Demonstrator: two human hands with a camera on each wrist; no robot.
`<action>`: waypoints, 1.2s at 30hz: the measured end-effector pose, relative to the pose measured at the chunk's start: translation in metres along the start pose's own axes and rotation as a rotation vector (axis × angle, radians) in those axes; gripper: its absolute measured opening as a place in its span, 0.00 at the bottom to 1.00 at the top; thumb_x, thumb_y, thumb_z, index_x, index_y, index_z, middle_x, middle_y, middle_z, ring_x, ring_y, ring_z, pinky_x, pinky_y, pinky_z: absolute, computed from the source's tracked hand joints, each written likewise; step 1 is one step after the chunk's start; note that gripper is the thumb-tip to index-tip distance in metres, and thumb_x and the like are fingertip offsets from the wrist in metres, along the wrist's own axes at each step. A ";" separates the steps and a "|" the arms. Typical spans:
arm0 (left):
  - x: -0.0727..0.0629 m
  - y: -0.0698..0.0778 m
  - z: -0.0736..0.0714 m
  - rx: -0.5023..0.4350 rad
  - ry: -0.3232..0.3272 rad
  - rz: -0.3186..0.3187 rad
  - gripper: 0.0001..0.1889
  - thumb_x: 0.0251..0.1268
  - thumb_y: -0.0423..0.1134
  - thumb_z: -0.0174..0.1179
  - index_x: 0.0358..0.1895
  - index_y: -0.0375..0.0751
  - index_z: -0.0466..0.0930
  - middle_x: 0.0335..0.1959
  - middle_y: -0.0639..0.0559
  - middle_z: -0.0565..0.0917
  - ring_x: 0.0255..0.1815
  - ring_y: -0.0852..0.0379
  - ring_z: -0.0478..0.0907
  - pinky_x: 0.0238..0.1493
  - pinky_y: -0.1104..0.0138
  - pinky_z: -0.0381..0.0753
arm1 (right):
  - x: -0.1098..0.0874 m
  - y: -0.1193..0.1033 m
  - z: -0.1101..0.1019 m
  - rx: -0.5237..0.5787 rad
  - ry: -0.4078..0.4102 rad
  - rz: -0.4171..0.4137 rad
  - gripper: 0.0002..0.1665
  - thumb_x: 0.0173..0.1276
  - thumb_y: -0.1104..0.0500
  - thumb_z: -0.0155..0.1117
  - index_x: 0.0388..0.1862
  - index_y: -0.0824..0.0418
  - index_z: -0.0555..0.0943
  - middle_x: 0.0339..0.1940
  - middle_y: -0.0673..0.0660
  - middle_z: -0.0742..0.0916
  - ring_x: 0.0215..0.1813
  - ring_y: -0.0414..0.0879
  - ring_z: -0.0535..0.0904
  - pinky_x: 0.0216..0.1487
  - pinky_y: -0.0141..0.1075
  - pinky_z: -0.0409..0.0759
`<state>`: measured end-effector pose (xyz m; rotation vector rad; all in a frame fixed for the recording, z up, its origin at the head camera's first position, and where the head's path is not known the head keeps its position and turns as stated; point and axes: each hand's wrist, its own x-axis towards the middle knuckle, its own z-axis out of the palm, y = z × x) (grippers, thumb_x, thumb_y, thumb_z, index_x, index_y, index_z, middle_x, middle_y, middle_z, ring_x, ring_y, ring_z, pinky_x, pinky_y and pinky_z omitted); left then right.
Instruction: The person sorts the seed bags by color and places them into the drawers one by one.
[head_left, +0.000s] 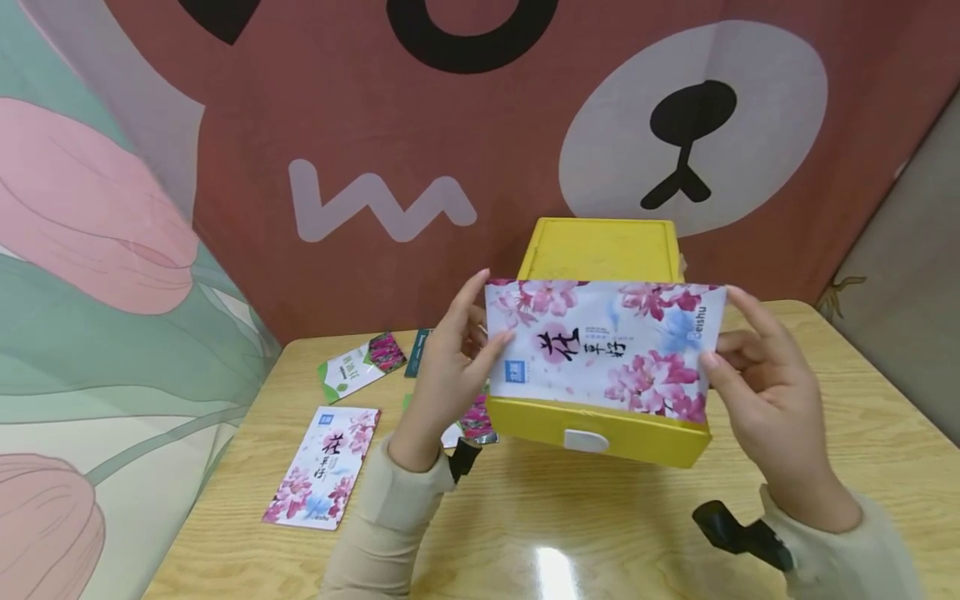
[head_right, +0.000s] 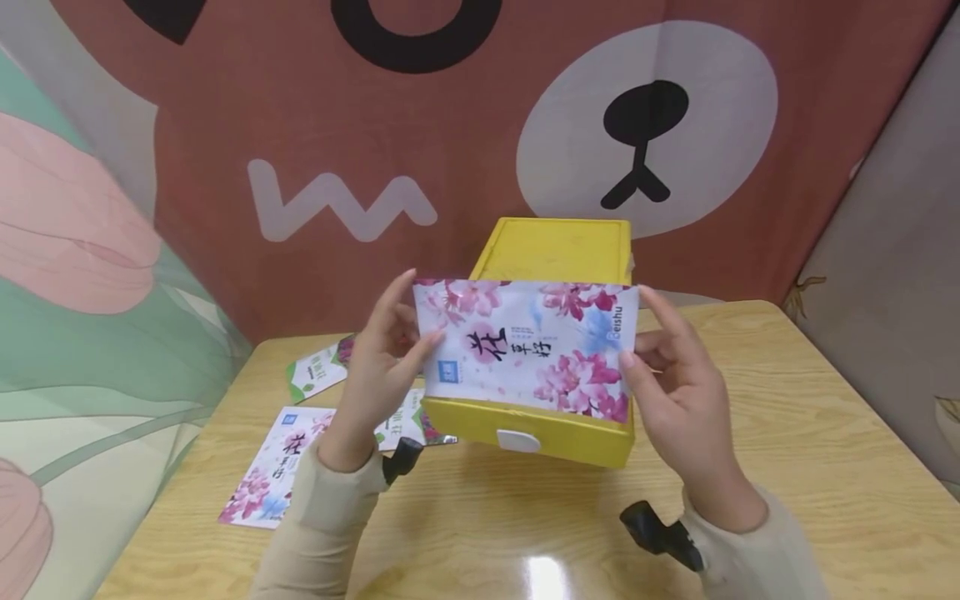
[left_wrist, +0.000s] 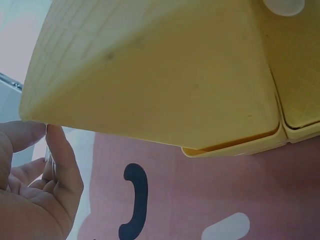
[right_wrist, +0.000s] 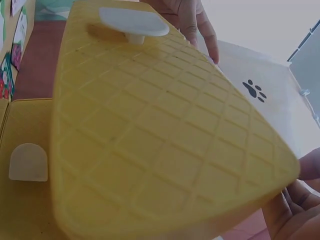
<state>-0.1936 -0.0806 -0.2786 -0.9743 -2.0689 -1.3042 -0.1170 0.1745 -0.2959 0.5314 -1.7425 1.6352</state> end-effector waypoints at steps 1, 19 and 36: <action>0.000 0.000 0.000 -0.004 -0.003 -0.005 0.32 0.55 0.31 0.56 0.63 0.45 0.55 0.27 0.49 0.71 0.24 0.62 0.66 0.21 0.71 0.73 | 0.000 0.000 0.000 -0.013 0.003 0.004 0.34 0.55 0.81 0.46 0.61 0.63 0.62 0.32 0.53 0.79 0.29 0.40 0.73 0.32 0.21 0.73; -0.005 -0.010 0.002 -0.047 -0.059 -0.045 0.30 0.54 0.29 0.56 0.60 0.45 0.56 0.28 0.49 0.70 0.22 0.60 0.68 0.20 0.69 0.73 | 0.000 0.011 -0.001 -0.097 -0.019 0.021 0.30 0.59 0.71 0.54 0.61 0.63 0.62 0.28 0.56 0.77 0.28 0.40 0.72 0.30 0.21 0.72; -0.011 -0.019 0.002 -0.043 -0.106 -0.043 0.29 0.53 0.28 0.57 0.58 0.45 0.57 0.27 0.50 0.72 0.23 0.62 0.67 0.21 0.71 0.71 | -0.003 0.014 -0.003 -0.259 -0.053 0.025 0.31 0.55 0.79 0.50 0.59 0.66 0.60 0.29 0.49 0.77 0.28 0.38 0.74 0.29 0.21 0.73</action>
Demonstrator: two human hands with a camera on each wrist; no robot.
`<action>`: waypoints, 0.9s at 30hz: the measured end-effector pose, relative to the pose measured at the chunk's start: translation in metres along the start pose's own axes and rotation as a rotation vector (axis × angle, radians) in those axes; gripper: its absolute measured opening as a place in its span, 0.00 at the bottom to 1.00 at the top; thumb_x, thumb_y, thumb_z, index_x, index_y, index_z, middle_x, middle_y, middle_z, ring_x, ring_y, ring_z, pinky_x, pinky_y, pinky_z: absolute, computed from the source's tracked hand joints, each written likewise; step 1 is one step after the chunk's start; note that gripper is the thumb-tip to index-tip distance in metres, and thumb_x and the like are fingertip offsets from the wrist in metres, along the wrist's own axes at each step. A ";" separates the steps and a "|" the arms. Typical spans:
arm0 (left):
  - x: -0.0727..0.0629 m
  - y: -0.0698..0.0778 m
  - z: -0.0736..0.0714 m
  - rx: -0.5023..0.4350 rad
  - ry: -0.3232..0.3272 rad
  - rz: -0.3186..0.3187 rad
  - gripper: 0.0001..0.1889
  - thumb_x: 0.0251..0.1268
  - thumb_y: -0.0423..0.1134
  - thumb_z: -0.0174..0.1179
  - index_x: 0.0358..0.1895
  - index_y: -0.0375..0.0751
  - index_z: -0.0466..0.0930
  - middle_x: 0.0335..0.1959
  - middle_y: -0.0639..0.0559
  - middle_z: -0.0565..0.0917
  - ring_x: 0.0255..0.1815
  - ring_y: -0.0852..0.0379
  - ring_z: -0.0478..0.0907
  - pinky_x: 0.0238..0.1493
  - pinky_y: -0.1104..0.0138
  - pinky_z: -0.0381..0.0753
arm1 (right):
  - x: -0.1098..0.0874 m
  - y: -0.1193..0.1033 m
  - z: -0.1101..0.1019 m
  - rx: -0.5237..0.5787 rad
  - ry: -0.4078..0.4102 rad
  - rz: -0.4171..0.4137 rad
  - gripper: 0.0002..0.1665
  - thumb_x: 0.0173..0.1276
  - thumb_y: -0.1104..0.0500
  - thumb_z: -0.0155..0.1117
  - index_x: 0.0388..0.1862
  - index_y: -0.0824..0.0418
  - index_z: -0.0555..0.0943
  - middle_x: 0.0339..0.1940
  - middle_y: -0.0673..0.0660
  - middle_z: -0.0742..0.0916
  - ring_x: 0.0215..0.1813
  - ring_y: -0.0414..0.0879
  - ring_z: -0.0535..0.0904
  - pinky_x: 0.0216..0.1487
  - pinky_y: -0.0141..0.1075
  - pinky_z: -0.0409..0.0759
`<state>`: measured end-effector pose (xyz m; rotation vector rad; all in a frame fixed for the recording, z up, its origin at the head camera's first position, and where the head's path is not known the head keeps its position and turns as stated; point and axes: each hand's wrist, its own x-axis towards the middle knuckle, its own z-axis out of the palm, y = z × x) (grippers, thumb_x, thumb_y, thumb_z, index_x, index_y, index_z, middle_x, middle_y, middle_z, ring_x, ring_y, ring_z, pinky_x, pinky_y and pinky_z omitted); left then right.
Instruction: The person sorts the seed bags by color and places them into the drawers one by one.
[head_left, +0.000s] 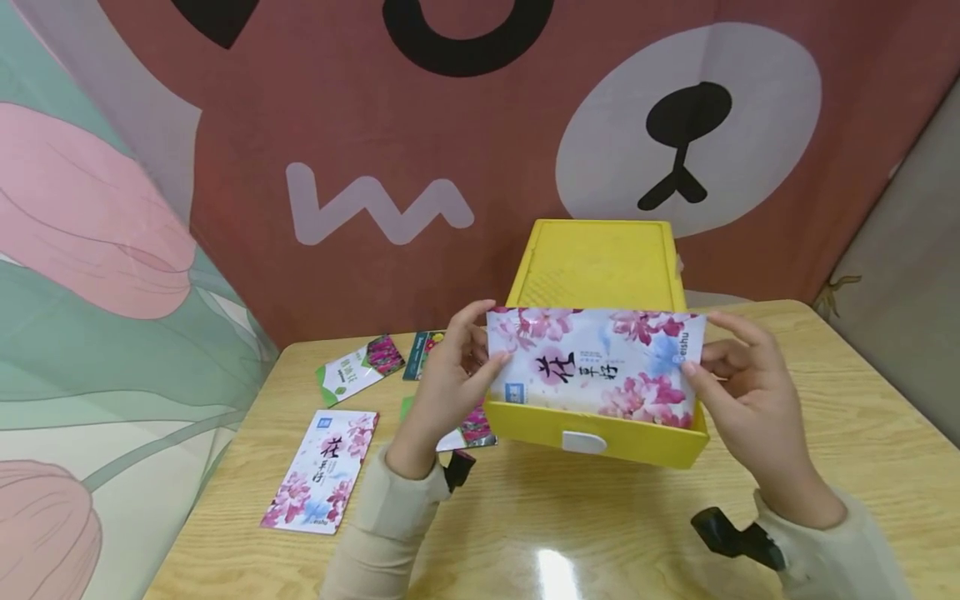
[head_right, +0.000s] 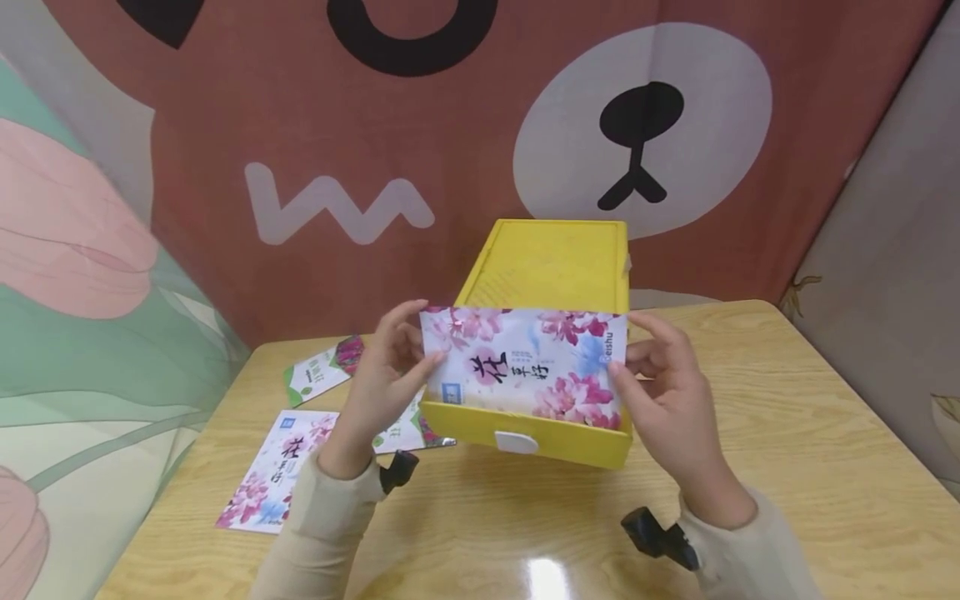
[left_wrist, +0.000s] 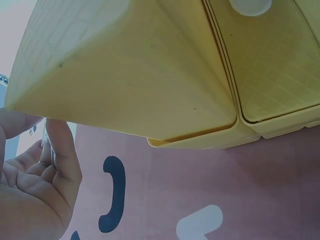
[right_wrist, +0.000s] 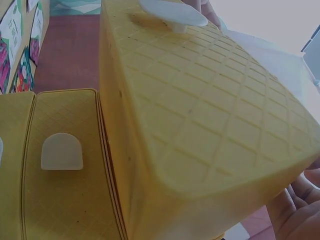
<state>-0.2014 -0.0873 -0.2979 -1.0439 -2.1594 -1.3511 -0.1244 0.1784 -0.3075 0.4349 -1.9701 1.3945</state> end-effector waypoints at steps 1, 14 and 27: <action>0.000 0.000 0.000 -0.002 -0.001 0.000 0.28 0.53 0.28 0.57 0.58 0.44 0.58 0.27 0.49 0.73 0.22 0.62 0.68 0.21 0.71 0.71 | 0.000 0.000 0.000 0.007 0.005 -0.003 0.31 0.55 0.78 0.51 0.58 0.67 0.60 0.29 0.49 0.77 0.28 0.38 0.74 0.29 0.21 0.73; -0.002 0.001 -0.001 0.005 -0.001 0.007 0.27 0.50 0.27 0.59 0.54 0.39 0.60 0.30 0.49 0.74 0.27 0.60 0.70 0.26 0.70 0.74 | -0.001 0.003 0.001 -0.010 0.045 -0.050 0.24 0.54 0.78 0.52 0.52 0.74 0.65 0.30 0.51 0.77 0.31 0.37 0.74 0.31 0.21 0.73; -0.001 0.005 -0.005 -0.010 -0.021 -0.002 0.25 0.49 0.26 0.59 0.52 0.38 0.61 0.29 0.50 0.72 0.25 0.61 0.70 0.27 0.70 0.74 | 0.003 0.003 -0.001 0.026 0.072 -0.095 0.20 0.51 0.80 0.53 0.45 0.80 0.66 0.31 0.52 0.76 0.30 0.37 0.73 0.31 0.21 0.73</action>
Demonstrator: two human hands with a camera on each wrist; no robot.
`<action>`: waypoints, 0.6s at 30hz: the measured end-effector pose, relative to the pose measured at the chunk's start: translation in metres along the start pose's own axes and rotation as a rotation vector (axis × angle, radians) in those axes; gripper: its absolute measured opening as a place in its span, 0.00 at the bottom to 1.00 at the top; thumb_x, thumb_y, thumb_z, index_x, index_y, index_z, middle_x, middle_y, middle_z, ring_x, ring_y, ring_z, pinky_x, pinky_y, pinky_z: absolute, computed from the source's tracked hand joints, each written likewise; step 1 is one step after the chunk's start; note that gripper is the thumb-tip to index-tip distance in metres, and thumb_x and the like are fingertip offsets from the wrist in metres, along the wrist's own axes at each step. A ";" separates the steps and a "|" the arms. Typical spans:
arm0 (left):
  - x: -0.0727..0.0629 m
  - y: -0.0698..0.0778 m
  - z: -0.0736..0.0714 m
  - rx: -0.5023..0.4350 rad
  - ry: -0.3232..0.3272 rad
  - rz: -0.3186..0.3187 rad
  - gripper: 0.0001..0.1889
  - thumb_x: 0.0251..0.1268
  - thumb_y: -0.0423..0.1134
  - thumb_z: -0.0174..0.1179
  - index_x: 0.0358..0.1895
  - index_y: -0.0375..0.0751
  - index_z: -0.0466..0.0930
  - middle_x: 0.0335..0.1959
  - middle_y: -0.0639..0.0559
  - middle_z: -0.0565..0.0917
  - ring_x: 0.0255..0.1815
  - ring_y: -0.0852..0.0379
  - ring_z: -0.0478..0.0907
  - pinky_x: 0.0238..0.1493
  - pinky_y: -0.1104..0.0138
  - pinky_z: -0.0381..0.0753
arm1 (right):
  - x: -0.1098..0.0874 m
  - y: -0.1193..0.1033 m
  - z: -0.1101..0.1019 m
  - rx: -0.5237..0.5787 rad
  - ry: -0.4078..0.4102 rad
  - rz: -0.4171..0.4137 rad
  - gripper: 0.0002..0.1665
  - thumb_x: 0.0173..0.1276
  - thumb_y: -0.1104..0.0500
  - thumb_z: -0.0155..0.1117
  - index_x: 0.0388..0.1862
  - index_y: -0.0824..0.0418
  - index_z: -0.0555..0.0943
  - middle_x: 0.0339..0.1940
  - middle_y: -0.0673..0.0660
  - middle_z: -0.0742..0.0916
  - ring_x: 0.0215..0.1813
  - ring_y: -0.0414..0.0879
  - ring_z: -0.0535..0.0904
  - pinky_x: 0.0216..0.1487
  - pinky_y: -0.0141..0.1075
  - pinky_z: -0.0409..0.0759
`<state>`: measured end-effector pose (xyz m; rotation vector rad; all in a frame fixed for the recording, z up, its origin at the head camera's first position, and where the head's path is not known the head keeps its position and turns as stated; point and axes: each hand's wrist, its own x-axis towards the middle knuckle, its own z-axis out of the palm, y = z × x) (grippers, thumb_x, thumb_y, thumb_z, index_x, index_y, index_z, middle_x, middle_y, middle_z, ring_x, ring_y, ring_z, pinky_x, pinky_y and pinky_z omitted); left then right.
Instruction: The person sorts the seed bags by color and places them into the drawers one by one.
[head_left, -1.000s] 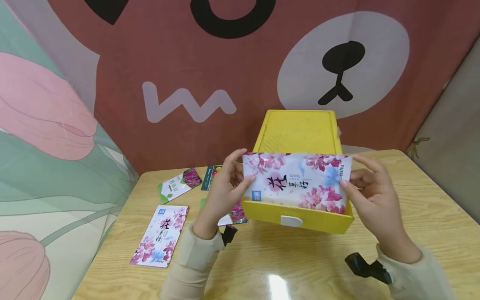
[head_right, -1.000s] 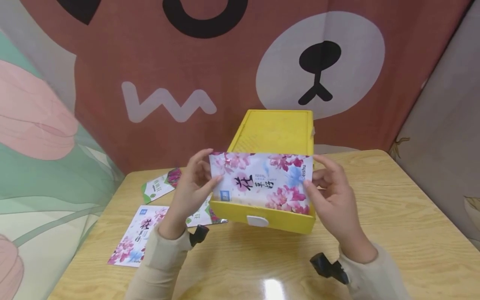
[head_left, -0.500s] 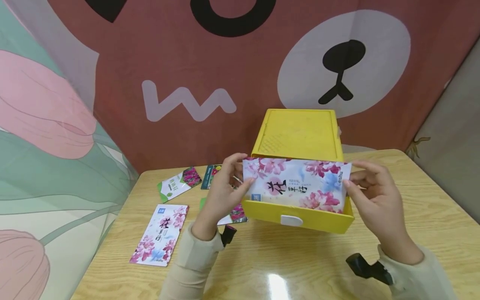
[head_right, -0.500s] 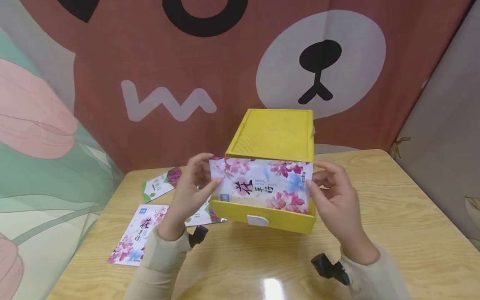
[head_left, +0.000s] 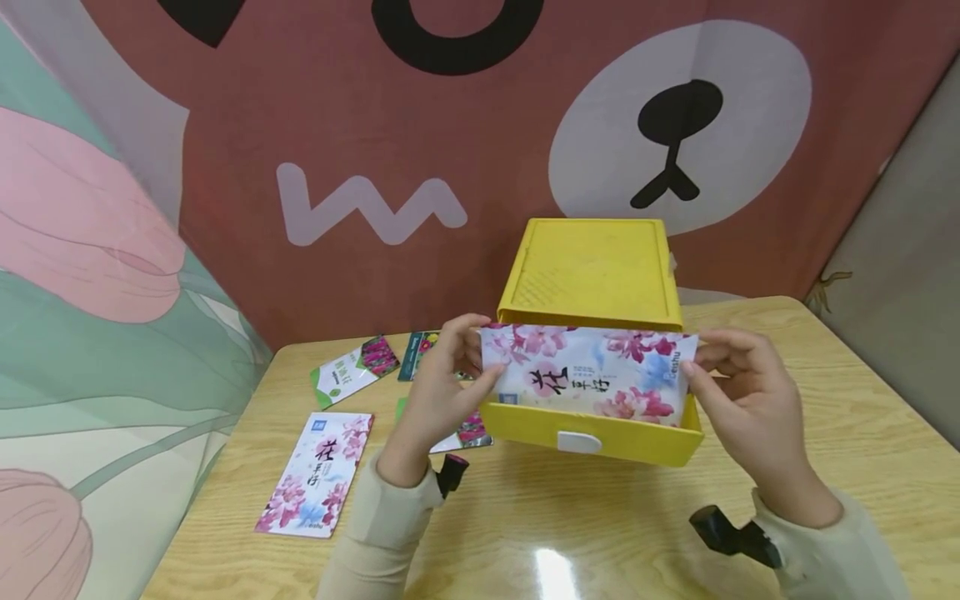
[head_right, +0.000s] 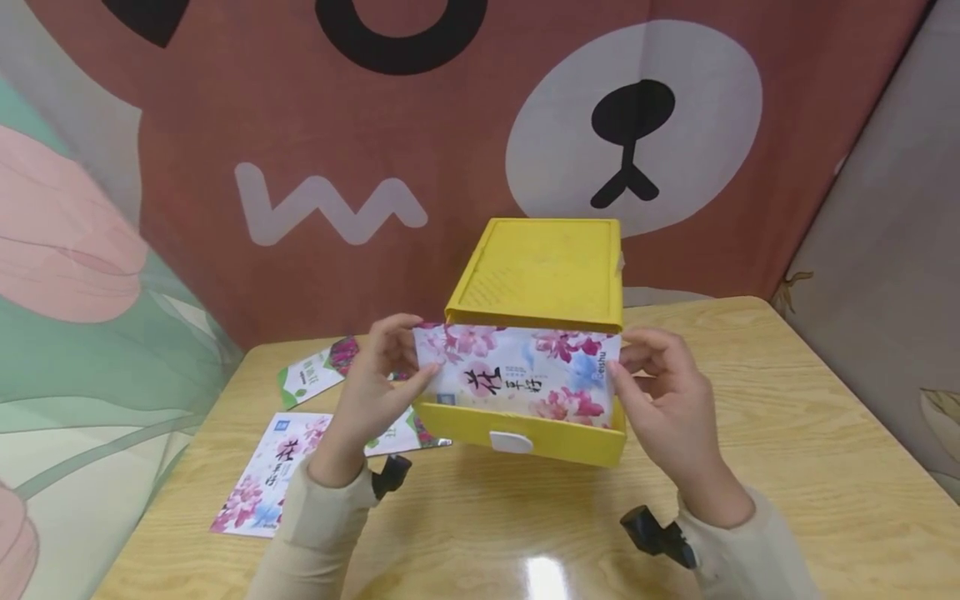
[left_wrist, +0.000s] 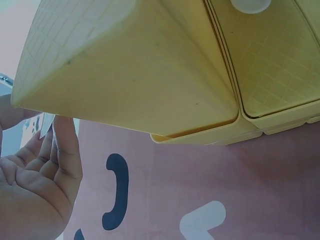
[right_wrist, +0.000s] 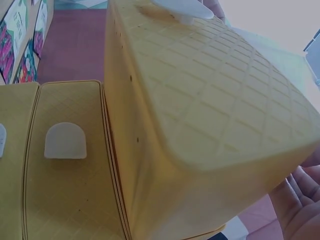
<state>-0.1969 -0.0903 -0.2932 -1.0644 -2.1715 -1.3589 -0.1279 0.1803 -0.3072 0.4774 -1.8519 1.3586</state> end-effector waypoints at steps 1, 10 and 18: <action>0.000 0.000 0.000 0.003 -0.003 -0.003 0.25 0.49 0.26 0.59 0.52 0.38 0.61 0.29 0.50 0.72 0.26 0.61 0.70 0.28 0.70 0.75 | 0.000 0.000 0.000 0.019 -0.002 -0.003 0.20 0.51 0.80 0.53 0.45 0.80 0.66 0.31 0.52 0.77 0.31 0.38 0.73 0.31 0.21 0.73; 0.001 -0.001 -0.003 0.070 -0.070 0.027 0.23 0.48 0.27 0.61 0.50 0.36 0.66 0.28 0.50 0.72 0.27 0.61 0.71 0.31 0.71 0.75 | 0.002 0.000 -0.002 -0.157 -0.082 -0.016 0.25 0.48 0.82 0.56 0.48 0.74 0.68 0.29 0.53 0.75 0.29 0.36 0.71 0.30 0.19 0.72; 0.003 -0.003 -0.007 0.176 -0.168 0.087 0.22 0.48 0.28 0.61 0.50 0.37 0.69 0.40 0.50 0.74 0.30 0.63 0.70 0.33 0.72 0.74 | 0.006 -0.004 -0.005 -0.257 -0.126 -0.023 0.20 0.45 0.82 0.58 0.40 0.72 0.71 0.29 0.48 0.75 0.27 0.33 0.70 0.29 0.18 0.71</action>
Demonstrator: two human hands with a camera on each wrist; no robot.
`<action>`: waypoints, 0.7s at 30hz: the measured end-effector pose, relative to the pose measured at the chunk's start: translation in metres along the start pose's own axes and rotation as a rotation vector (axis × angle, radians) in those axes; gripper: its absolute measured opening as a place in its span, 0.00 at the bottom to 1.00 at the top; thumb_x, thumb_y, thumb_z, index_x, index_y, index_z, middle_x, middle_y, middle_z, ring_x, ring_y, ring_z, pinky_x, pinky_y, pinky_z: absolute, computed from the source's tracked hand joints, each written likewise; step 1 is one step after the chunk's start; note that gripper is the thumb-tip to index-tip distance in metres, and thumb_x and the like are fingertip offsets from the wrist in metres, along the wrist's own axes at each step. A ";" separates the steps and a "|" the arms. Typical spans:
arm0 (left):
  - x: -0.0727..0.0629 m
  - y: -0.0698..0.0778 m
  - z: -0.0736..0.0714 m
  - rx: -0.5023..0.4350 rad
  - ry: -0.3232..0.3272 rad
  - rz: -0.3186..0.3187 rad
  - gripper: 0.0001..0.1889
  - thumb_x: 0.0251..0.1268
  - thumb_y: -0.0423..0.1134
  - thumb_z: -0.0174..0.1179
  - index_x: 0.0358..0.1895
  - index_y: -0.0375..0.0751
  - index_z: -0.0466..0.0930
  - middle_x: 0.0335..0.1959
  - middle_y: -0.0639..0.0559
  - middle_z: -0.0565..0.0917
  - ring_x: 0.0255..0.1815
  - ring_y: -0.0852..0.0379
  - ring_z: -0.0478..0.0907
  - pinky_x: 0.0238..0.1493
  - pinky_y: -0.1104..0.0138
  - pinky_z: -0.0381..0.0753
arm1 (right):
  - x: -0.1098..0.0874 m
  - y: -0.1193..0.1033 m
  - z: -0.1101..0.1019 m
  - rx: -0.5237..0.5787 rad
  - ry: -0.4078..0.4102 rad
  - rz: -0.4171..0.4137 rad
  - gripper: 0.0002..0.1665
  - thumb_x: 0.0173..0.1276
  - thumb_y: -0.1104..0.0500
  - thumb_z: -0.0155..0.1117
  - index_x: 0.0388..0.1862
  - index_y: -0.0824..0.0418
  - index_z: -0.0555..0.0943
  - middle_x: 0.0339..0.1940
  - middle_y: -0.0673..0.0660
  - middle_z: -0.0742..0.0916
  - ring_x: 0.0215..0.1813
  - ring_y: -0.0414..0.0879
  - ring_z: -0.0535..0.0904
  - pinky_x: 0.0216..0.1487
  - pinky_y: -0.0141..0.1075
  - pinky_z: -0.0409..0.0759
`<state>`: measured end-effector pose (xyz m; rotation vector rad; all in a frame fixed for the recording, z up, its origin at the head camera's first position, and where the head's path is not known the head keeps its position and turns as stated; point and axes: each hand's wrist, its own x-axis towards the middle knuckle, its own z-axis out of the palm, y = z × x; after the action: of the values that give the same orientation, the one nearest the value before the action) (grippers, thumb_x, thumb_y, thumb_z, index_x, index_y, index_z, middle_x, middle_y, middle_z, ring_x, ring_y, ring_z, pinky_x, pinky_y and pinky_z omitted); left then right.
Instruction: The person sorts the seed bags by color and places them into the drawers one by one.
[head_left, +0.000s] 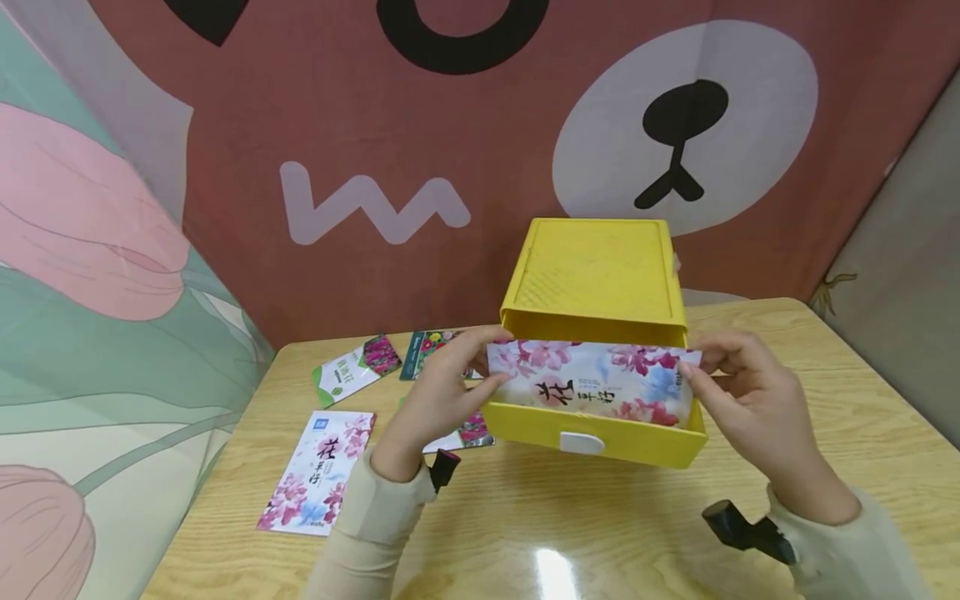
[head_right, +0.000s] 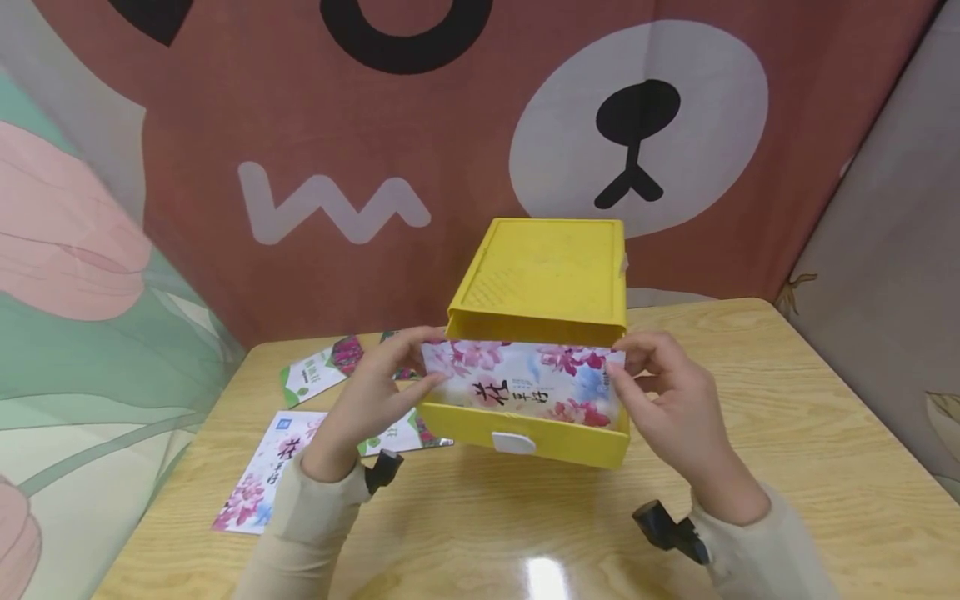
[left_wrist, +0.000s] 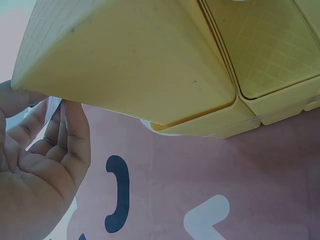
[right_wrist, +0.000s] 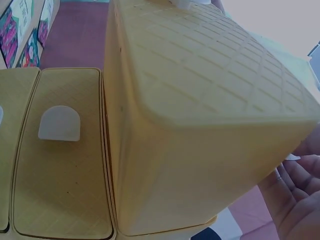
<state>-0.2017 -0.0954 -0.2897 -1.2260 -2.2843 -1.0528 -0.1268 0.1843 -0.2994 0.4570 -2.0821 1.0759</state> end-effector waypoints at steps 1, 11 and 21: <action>0.001 0.000 0.000 0.010 -0.006 0.004 0.22 0.48 0.28 0.61 0.50 0.37 0.69 0.41 0.50 0.74 0.30 0.63 0.70 0.33 0.71 0.74 | 0.001 0.000 0.000 -0.003 -0.001 0.002 0.19 0.45 0.82 0.59 0.39 0.72 0.71 0.28 0.48 0.75 0.27 0.33 0.70 0.29 0.18 0.71; 0.007 0.002 0.000 0.040 -0.062 -0.034 0.19 0.51 0.30 0.60 0.48 0.37 0.68 0.35 0.53 0.72 0.30 0.63 0.69 0.34 0.73 0.72 | 0.009 0.002 -0.003 -0.092 -0.094 -0.028 0.19 0.44 0.79 0.62 0.38 0.68 0.75 0.27 0.48 0.75 0.27 0.32 0.67 0.29 0.17 0.70; 0.019 0.001 0.004 0.092 -0.082 -0.043 0.17 0.52 0.32 0.59 0.47 0.35 0.70 0.40 0.51 0.71 0.36 0.62 0.66 0.38 0.73 0.70 | 0.015 0.001 -0.004 -0.207 -0.187 0.020 0.15 0.48 0.73 0.64 0.36 0.67 0.75 0.32 0.55 0.78 0.31 0.31 0.70 0.31 0.15 0.68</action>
<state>-0.2113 -0.0812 -0.2807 -1.2094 -2.4029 -0.9166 -0.1355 0.1885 -0.2876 0.4492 -2.3377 0.8439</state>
